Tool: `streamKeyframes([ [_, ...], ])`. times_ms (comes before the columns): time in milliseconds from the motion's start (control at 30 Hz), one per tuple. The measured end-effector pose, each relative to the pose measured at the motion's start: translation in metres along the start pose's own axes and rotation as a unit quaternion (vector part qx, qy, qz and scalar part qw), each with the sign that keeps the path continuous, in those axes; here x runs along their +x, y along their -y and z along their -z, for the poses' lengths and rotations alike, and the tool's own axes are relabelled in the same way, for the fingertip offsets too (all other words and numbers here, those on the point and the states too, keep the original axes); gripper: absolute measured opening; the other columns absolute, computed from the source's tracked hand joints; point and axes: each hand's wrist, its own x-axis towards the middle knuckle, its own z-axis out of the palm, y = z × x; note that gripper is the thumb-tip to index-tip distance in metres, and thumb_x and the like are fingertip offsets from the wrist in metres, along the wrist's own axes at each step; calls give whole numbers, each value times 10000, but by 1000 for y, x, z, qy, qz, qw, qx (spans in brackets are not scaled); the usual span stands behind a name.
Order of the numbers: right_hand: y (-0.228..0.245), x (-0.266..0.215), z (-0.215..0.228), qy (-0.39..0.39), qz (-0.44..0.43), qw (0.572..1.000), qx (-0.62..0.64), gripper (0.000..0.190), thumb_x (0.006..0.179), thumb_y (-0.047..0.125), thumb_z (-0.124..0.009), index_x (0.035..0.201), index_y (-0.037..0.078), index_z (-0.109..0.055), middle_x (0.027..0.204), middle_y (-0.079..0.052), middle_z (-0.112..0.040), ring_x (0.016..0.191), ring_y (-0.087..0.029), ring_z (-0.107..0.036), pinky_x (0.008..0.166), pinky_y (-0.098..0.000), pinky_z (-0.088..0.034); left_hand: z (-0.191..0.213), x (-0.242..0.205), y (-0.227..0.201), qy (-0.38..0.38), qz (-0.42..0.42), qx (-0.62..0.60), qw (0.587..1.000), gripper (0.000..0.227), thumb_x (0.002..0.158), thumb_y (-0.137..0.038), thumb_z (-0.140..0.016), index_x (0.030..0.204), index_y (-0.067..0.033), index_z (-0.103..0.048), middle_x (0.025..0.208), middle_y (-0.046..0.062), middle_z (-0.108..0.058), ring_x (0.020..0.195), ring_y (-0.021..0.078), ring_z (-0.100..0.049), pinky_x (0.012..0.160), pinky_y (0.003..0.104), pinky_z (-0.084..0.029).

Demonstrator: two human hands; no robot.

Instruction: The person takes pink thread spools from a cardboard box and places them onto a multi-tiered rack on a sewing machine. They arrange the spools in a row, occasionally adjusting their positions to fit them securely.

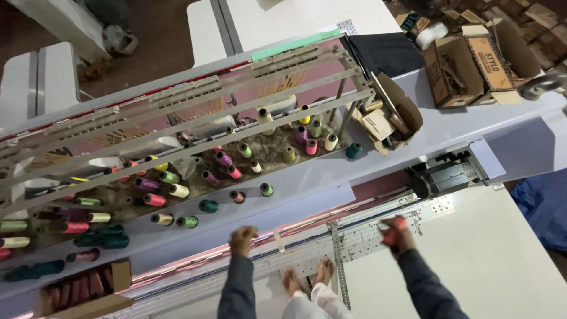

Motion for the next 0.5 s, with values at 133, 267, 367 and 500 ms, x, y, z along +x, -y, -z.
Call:
streamKeyframes([
  [133, -47, -49, -45, 90, -118, 973, -178, 368, 819, 24, -676, 1156, -109, -737, 1163, -252, -777, 589, -208, -566, 502, -297, -435, -79, -57, 3, 50, -103, -174, 978, 163, 764, -264, -703, 686, -169, -811, 639, -32, -773, 686, 95, -707, 738, 303, -514],
  [267, -54, -106, -114, 232, -184, 901, -316, 349, 863, 18, -625, 1188, -52, -732, 1210, -216, -780, 699, -217, -672, 608, -303, -583, -111, -134, -25, 198, 84, -274, 937, 210, 906, -292, -710, 951, -121, -823, 830, 45, -802, 679, 137, -542, 622, 334, -386],
  [367, -49, -129, -148, 294, -151, 860, -389, 382, 846, 115, -618, 1189, 26, -761, 1115, -155, -797, 698, -182, -694, 645, -281, -602, -113, -174, -33, 256, 135, -316, 904, 141, 877, -119, -700, 816, -63, -813, 722, 79, -753, 465, 86, -405, 485, 242, -283],
  [500, -43, -143, -177, 262, -153, 842, -447, 275, 764, 152, -762, 1008, 23, -760, 760, -113, -724, 600, -197, -650, 578, -315, -565, -172, -130, 30, 250, 232, -417, 842, 88, 630, 63, -785, 705, 92, -748, 718, 236, -729, 558, 285, -654, 559, 357, -437],
])
